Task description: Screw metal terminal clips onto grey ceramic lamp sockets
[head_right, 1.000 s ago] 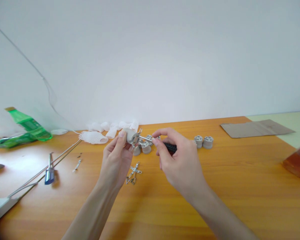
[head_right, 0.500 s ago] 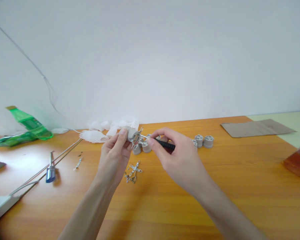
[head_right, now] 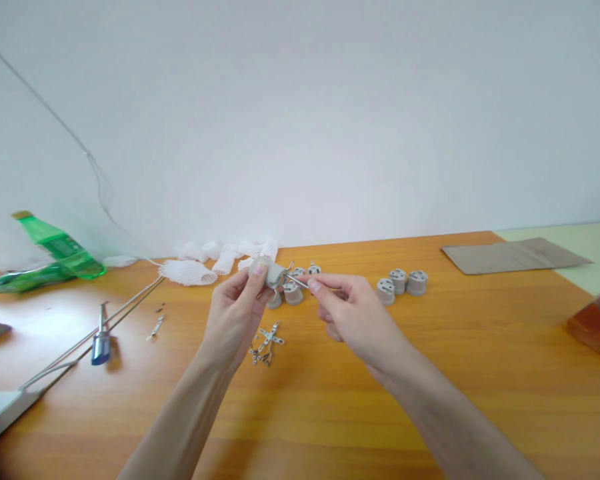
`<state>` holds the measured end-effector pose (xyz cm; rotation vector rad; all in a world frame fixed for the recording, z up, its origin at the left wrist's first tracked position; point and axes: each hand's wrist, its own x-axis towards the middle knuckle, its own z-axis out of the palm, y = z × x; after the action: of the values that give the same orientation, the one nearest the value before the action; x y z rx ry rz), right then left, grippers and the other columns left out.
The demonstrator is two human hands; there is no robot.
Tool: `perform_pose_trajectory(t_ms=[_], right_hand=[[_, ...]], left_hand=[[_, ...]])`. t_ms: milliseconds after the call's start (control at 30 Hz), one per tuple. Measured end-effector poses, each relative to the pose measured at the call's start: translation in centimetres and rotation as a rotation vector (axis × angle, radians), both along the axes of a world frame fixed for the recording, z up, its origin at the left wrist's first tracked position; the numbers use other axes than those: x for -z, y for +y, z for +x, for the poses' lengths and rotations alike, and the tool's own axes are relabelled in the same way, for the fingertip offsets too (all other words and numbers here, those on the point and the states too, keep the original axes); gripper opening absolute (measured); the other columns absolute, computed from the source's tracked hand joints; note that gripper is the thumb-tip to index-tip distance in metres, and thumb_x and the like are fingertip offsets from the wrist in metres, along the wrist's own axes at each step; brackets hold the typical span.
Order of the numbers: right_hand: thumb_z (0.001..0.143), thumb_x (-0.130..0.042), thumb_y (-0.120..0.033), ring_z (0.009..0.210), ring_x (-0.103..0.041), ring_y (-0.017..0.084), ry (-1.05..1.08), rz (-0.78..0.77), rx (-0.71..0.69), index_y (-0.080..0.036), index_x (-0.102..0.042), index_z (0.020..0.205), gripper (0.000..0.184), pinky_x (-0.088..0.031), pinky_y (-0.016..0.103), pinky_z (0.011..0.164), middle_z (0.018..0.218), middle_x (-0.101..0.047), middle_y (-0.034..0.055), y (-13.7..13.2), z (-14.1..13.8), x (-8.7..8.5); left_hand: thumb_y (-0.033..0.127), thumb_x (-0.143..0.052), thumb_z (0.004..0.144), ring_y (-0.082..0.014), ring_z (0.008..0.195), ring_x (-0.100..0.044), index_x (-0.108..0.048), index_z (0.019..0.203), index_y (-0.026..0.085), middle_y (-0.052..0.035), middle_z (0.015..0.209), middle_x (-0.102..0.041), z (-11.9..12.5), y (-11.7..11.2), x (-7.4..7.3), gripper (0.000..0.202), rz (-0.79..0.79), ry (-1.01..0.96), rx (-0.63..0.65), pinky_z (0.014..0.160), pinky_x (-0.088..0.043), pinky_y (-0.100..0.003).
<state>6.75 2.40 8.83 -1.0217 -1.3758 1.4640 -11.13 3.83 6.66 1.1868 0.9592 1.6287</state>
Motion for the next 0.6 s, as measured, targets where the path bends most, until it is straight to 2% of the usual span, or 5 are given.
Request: perform_pose_trajectory(t_ms=[133,200,300,400,600], right_hand=[[0.092,-0.061,-0.041,0.048,-0.019,0.007,0.036,-0.090,-0.036,-0.011,-0.070,0.122,0.044,-0.012,0.025,0.046,0.055,-0.031,-0.0089,0.3,0.7,-0.6],[0.091,-0.060,-0.041,0.048,-0.023,0.007,-0.037,-0.084,-0.036,-0.012,-0.071,0.120,0.043,-0.014,0.025,0.047,0.055,-0.035,-0.0078,0.6,1.5,-0.9],[0.091,-0.059,-0.041,0.049,-0.029,0.009,-0.185,-0.020,0.022,-0.012,-0.073,0.118,0.042,-0.017,0.025,0.047,0.055,-0.039,-0.0059,1.4,2.7,-0.7],[0.091,-0.057,-0.042,0.051,-0.034,0.010,-0.319,0.039,0.101,-0.013,-0.074,0.117,0.042,-0.020,0.025,0.048,0.055,-0.042,-0.0042,2.3,3.5,0.0],[0.095,-0.054,-0.042,0.054,-0.041,0.012,-0.418,0.067,0.039,-0.018,-0.072,0.120,0.040,-0.028,0.025,0.048,0.059,-0.049,-0.0020,2.4,3.3,0.6]], left_hand=[[0.044,-0.076,0.084,-0.0145,0.083,-0.066,-0.076,0.088,0.017,-0.0032,0.084,-0.072,0.2,0.0,-0.5,0.027,-0.029,-0.015,0.022,0.081,-0.056,-0.026],[0.043,-0.074,0.086,-0.0143,0.079,-0.066,-0.075,0.087,0.016,-0.0033,0.082,-0.071,0.1,-0.2,-0.8,0.027,-0.002,0.085,-0.027,0.077,-0.057,-0.026],[0.034,-0.079,0.082,-0.0150,0.083,-0.067,-0.072,0.094,0.018,-0.0028,0.089,-0.071,-0.5,-0.5,-1.3,0.022,0.215,0.378,-0.212,0.080,-0.059,-0.028],[0.020,-0.083,0.076,-0.0174,0.095,-0.070,-0.066,0.108,0.022,-0.0024,0.102,-0.071,-1.1,-0.8,-1.6,0.037,0.458,0.663,-0.351,0.093,-0.058,-0.034],[0.008,-0.077,0.077,-0.0198,0.104,-0.071,-0.059,0.118,0.025,-0.0035,0.112,-0.072,-1.4,-1.1,-1.6,0.048,0.580,0.819,-0.373,0.096,-0.059,-0.037]])
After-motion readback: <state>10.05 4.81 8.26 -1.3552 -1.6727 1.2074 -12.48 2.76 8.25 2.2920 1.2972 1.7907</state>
